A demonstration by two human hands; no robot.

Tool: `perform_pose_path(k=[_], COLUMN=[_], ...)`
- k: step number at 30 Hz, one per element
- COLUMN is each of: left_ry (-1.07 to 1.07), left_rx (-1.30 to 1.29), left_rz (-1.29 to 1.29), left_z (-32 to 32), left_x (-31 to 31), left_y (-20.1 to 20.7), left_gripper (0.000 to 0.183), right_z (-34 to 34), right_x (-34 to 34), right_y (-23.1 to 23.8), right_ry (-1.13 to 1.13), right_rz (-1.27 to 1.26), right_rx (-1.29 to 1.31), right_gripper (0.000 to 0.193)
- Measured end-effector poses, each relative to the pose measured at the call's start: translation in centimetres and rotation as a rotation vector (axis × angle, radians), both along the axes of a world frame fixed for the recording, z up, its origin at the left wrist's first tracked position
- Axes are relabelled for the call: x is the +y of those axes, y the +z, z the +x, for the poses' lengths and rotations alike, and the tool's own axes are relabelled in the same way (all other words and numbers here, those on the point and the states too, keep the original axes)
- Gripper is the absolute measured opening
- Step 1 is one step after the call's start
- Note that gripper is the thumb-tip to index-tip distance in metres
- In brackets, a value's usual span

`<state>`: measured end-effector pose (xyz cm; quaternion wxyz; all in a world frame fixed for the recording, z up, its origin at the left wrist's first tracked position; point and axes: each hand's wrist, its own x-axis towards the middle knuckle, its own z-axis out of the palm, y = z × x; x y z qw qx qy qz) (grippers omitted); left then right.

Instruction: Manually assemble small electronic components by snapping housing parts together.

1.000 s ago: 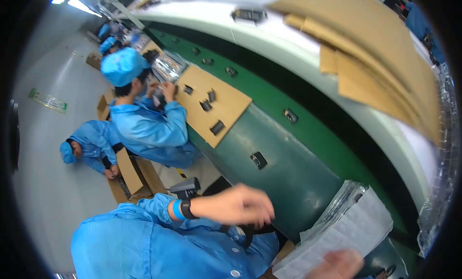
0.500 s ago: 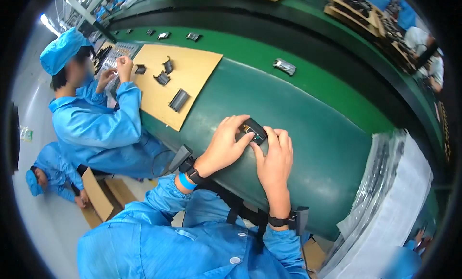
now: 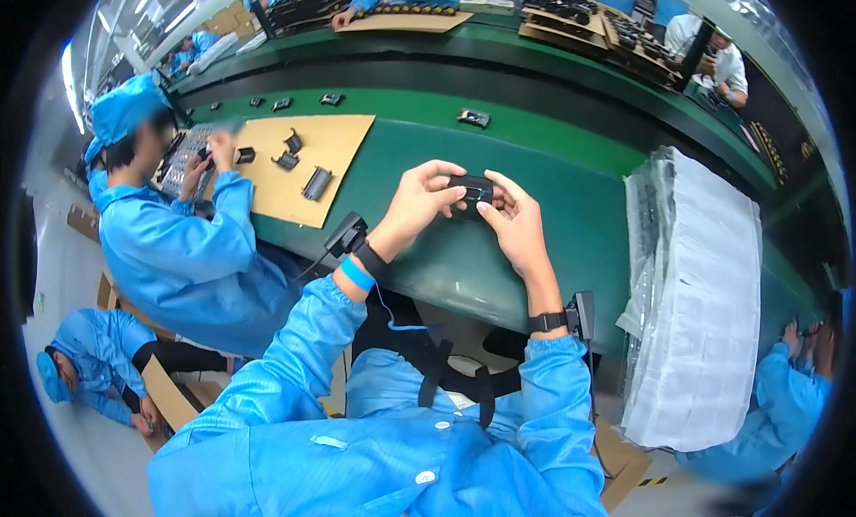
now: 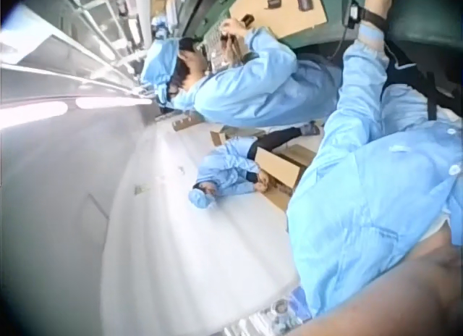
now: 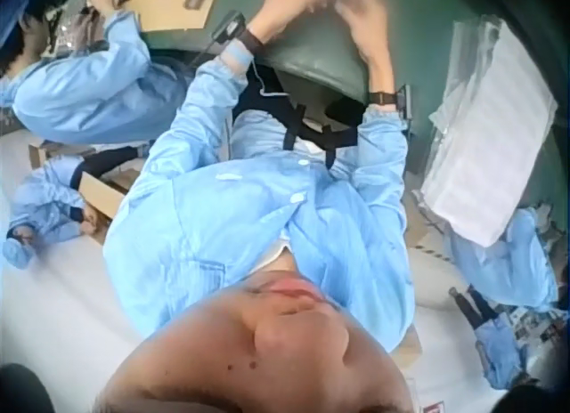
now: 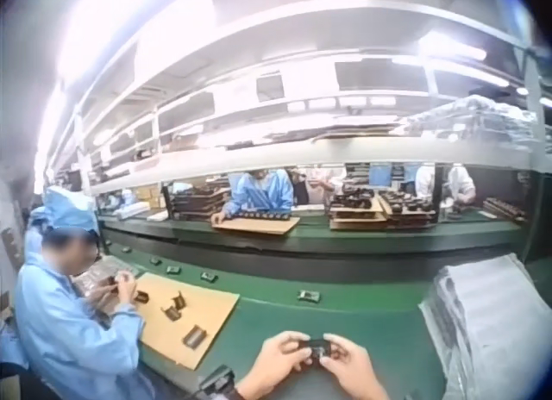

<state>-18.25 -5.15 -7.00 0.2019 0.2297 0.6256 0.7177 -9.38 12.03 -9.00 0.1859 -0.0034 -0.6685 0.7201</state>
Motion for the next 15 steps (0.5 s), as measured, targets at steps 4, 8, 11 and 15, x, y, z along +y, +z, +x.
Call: perform_pose_path(k=[4,8,11,15], left_ry=[-0.049,-0.08,-0.113,-0.154], left_rx=[0.012,0.085,0.105,0.066], left_rz=[0.029,0.034,0.056,0.088], left_z=[1.7,1.7,1.3,1.2], left_x=[2.4,4.6,7.0,9.8], left_y=[2.2,2.5,2.0,1.8], left_gripper=[0.03,0.028,0.026,0.025], right_z=[1.9,2.4,3.0,2.8], right_x=[2.4,3.5,4.9,5.9], right_y=[1.5,1.7,1.7,1.2], right_ry=[-0.098,-0.157,-0.209,-0.333], right_rz=[-0.13,-0.044,-0.062,-0.129], right_rx=[0.001,0.078,0.123,0.085], right_gripper=[0.036,0.031,0.03,0.027])
